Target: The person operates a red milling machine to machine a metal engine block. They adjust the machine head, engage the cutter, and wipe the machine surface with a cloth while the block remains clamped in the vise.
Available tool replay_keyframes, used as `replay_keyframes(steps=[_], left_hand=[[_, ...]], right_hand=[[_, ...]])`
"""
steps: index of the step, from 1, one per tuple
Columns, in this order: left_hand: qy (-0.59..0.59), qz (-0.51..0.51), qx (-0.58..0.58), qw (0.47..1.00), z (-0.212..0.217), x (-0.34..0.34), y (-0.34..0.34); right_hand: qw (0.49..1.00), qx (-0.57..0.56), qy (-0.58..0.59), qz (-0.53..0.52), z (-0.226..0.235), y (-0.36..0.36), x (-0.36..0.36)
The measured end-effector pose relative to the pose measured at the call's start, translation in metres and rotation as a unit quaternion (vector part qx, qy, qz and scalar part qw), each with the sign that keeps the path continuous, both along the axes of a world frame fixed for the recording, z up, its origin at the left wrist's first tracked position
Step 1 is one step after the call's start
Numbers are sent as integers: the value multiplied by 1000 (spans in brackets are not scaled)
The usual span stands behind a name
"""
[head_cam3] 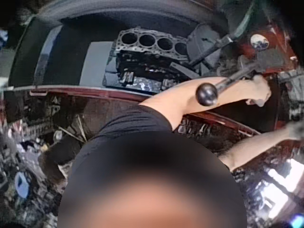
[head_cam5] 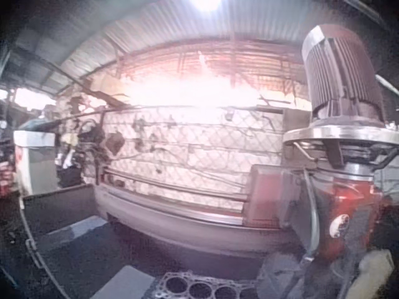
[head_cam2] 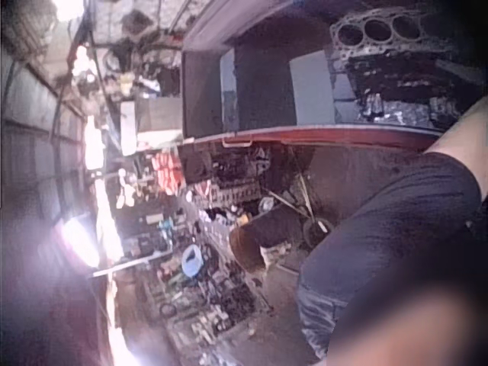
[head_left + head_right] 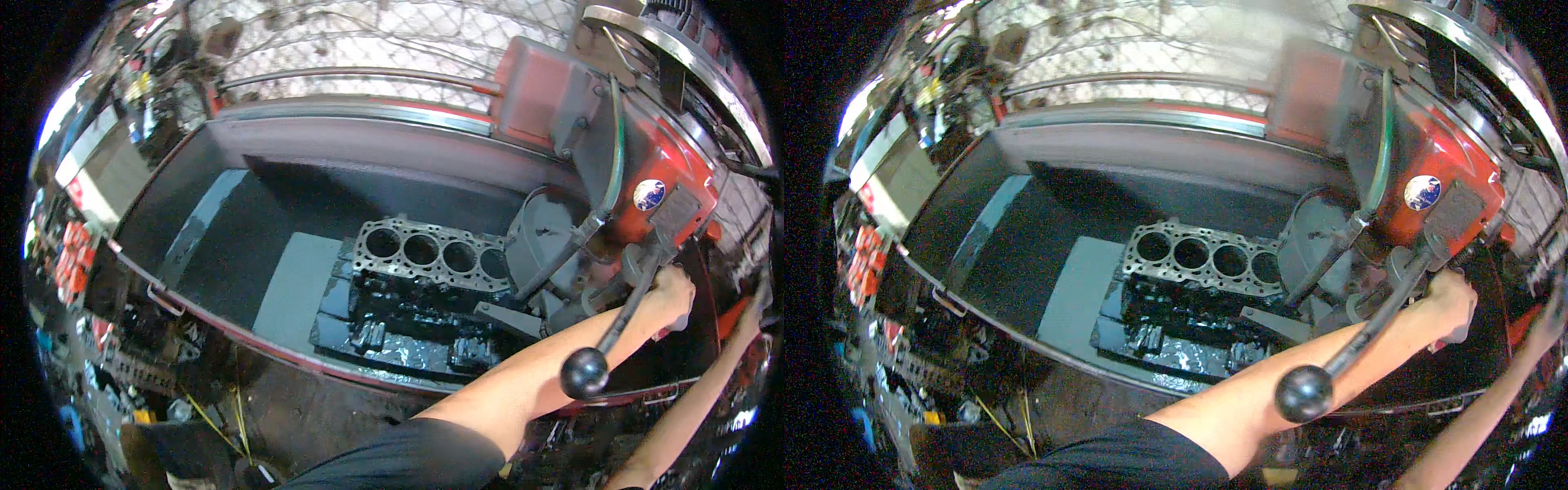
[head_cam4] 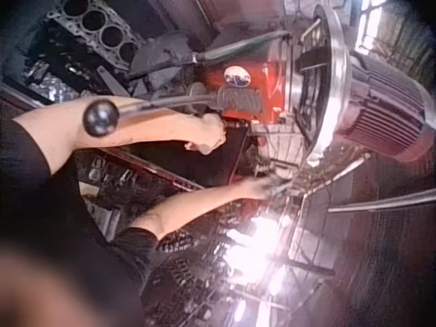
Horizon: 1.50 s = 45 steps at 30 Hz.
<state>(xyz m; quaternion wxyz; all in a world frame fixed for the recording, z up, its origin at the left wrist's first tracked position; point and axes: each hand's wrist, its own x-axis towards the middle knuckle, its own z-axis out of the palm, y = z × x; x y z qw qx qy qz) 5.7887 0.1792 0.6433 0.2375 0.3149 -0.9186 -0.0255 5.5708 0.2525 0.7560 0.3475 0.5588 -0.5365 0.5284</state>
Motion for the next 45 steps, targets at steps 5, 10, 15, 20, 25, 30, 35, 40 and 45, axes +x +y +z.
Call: replay_keyframes(steps=[5,10,15,20,25,30,35,40,45], left_hand=[[166,73,-29,983,-16,-29,13],[212,55,-55,974,-30,-59,11],[209,60,52,975,-45,-112,-7],[186,16,31,982,-49,-123,-19],[160,-19,136,978,-22,-74,-7],[68,-37,68,995,1,-19,2],[34,-53,36,997,11,20,6],[-5,-63,55,996,27,61,19],[-11,-61,65,996,39,101,31]], right_hand=[[960,239,-93,-110,-162,21,-25],[828,524,-42,-195,-227,44,15],[783,582,163,-148,-224,41,37],[837,517,11,-180,-222,40,45],[814,551,98,-156,-226,37,43],[781,569,7,-256,-230,33,42],[794,548,-9,-262,-225,39,58],[775,581,-2,-250,-205,35,78],[721,634,1,-280,-187,39,95]])
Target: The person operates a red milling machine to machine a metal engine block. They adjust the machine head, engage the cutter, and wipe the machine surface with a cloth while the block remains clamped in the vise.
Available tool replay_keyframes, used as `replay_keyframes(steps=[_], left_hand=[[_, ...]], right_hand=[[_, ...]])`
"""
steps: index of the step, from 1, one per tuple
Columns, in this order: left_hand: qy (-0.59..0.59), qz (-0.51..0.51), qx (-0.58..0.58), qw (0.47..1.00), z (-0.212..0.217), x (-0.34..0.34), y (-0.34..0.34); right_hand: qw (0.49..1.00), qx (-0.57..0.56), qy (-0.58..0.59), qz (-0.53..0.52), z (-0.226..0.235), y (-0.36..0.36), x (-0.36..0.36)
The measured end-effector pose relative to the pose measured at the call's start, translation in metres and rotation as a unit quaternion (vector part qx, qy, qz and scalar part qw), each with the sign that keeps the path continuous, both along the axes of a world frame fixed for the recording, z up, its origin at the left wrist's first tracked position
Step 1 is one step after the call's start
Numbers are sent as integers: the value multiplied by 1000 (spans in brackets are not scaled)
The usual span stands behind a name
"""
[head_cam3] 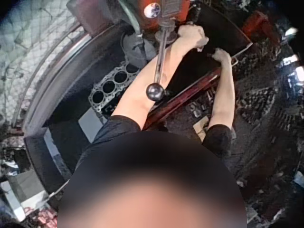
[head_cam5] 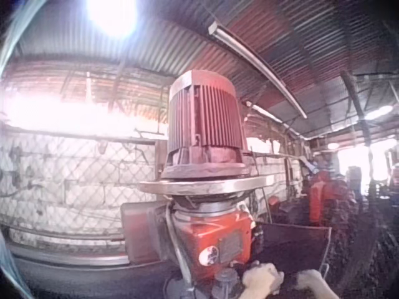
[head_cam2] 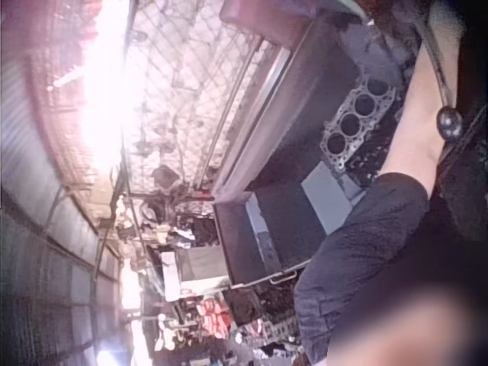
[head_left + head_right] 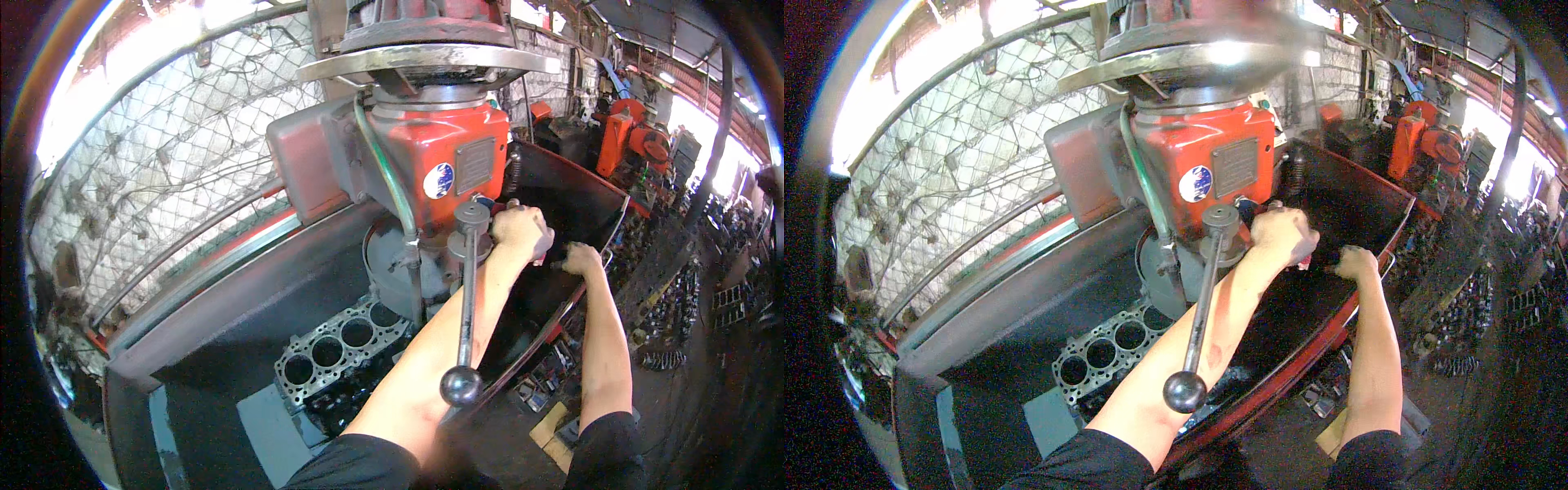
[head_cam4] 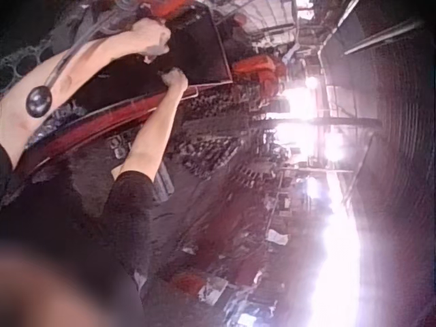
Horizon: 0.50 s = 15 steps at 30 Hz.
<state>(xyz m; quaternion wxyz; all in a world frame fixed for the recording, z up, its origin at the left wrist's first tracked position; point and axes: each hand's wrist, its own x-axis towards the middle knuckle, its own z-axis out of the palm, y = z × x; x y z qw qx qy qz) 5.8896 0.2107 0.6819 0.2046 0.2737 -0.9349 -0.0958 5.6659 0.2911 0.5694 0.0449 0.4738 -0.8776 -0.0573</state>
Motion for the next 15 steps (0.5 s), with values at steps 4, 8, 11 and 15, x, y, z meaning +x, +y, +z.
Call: replay_keyframes(steps=[4,8,11,15], left_hand=[[-30,-14,7,999,5,30,6],[-5,-12,-9,1000,3,62,12],[18,-1,-33,999,-4,94,16],[0,-3,-59,998,-7,126,20]], right_hand=[[1000,-12,-13,-18,1,1,-2],[1000,-8,3,-18,-12,-5,-19],[1000,-9,-19,-22,-25,-11,-31],[999,-20,-17,-31,-28,-12,-37]])
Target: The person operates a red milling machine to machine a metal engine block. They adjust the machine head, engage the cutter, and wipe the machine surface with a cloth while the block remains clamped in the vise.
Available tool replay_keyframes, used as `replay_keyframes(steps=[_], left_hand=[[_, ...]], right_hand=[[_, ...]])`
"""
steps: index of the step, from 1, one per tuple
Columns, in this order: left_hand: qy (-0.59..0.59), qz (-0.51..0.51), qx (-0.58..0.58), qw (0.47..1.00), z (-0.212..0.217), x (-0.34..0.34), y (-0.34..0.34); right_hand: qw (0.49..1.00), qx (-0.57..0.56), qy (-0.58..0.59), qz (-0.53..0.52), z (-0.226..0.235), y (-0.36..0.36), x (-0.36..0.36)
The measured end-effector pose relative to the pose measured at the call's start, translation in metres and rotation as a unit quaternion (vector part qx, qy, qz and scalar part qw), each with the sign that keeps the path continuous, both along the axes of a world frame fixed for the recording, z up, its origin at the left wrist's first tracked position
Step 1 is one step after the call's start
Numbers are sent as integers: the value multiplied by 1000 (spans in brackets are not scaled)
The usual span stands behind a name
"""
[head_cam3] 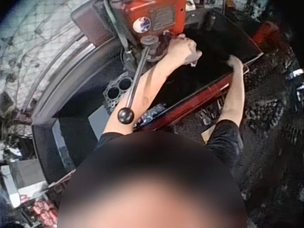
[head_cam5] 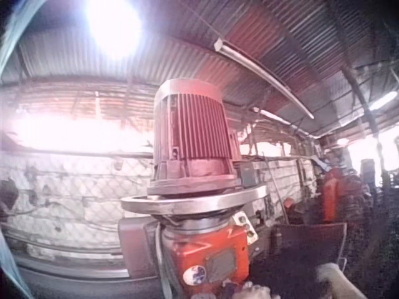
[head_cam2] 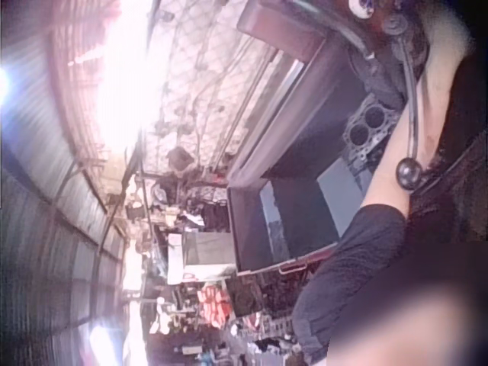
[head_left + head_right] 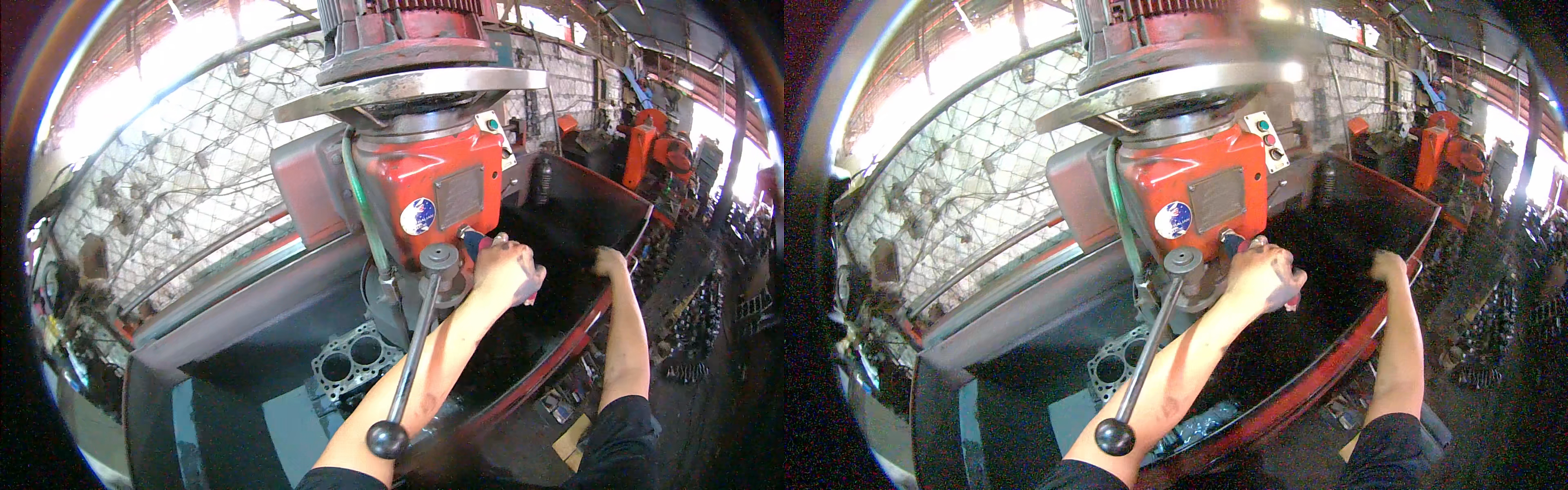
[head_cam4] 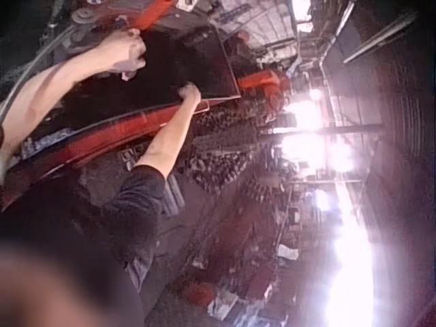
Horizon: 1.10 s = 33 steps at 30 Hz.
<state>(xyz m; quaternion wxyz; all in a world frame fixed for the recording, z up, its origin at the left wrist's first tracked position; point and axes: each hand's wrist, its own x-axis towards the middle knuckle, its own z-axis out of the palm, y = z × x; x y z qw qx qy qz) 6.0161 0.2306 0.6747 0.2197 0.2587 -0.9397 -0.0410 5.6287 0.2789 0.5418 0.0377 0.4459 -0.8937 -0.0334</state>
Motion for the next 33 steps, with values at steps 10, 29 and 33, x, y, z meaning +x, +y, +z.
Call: replay_keyframes(steps=[10,29,33], left_hand=[[20,33,-42,998,-10,102,17],[488,134,611,609,-16,302,44],[490,148,616,598,-7,328,34]], right_hand=[[996,-51,-42,63,8,5,9],[972,-222,-10,77,2,-1,0],[904,-391,-73,158,26,13,53]])
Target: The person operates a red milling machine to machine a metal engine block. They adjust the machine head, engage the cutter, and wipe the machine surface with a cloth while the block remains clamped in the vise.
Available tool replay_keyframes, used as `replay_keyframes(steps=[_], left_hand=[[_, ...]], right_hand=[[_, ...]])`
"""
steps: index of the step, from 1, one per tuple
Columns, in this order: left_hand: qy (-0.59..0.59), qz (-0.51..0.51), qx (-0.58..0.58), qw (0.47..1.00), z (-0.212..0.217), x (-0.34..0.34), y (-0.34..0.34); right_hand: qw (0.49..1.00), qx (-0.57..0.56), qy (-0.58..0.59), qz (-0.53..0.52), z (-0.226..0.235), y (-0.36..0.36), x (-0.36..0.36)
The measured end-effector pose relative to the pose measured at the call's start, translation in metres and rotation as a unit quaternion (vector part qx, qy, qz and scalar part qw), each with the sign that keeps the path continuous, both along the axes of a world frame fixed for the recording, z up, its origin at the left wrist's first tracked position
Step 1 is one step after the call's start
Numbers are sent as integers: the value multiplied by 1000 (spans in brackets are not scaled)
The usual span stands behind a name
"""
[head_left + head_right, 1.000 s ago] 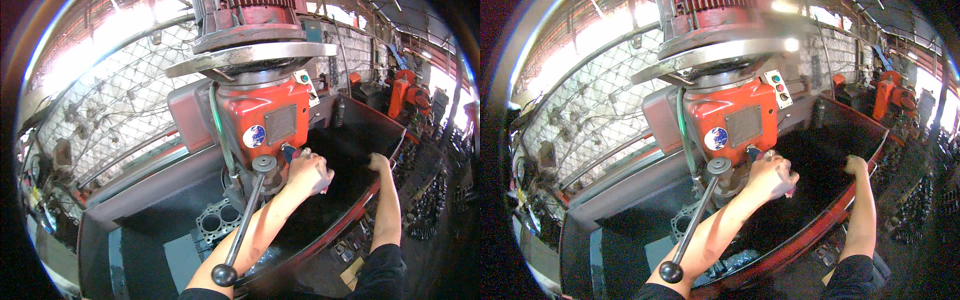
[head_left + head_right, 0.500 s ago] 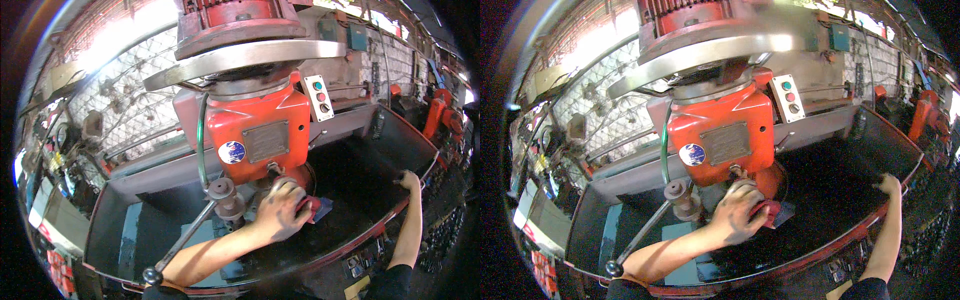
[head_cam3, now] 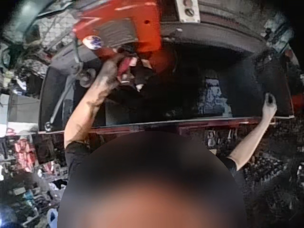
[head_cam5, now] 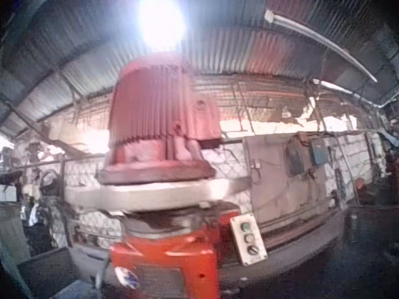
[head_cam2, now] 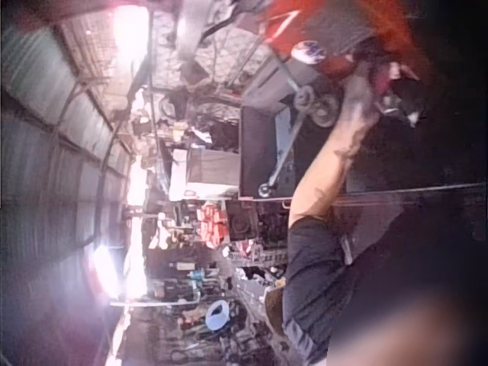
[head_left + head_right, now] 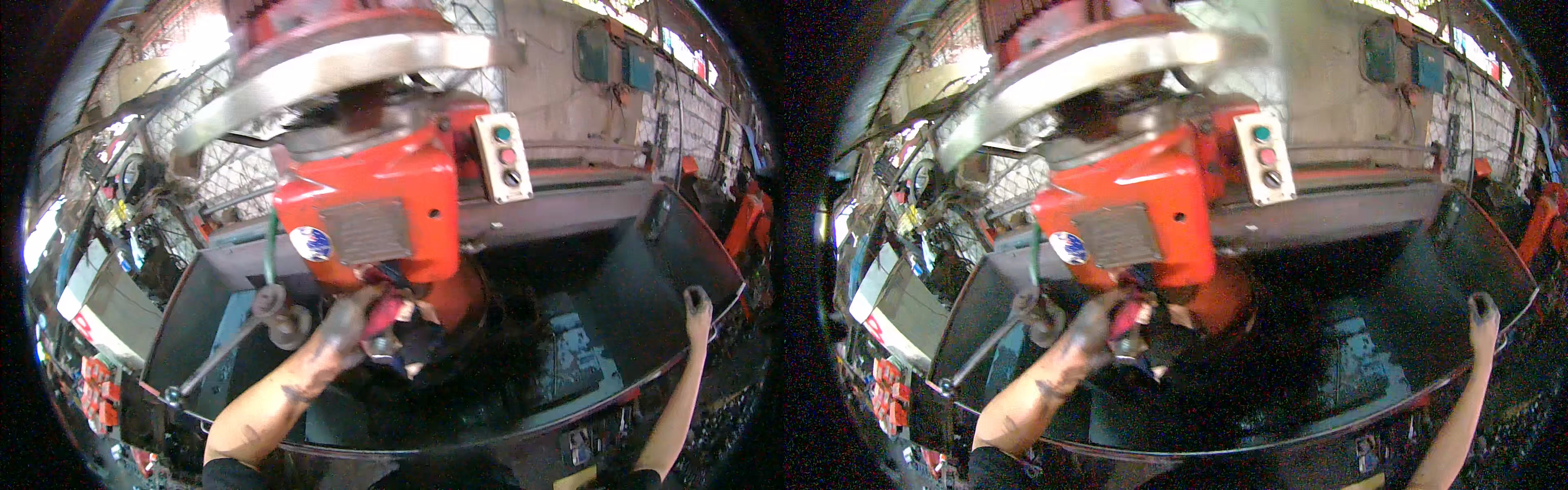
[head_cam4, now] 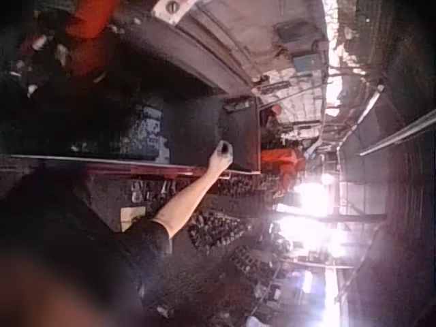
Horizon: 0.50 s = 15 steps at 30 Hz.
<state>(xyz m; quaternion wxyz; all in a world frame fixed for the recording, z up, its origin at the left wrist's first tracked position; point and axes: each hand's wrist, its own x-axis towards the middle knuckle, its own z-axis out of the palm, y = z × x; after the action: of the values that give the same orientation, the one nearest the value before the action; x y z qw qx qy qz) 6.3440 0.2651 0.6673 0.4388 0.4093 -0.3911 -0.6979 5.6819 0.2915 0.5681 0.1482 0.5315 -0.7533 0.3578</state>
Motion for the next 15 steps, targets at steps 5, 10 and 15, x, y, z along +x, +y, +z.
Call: replay_keyframes(steps=[5,10,15], left_hand=[[-65,129,57,988,1,57,1],[-94,227,-62,967,-10,101,6],[-111,237,-47,964,-19,157,17]], right_hand=[[984,-86,-83,133,25,43,148],[981,-56,-128,135,28,63,231],[973,-122,-171,97,19,49,240]])
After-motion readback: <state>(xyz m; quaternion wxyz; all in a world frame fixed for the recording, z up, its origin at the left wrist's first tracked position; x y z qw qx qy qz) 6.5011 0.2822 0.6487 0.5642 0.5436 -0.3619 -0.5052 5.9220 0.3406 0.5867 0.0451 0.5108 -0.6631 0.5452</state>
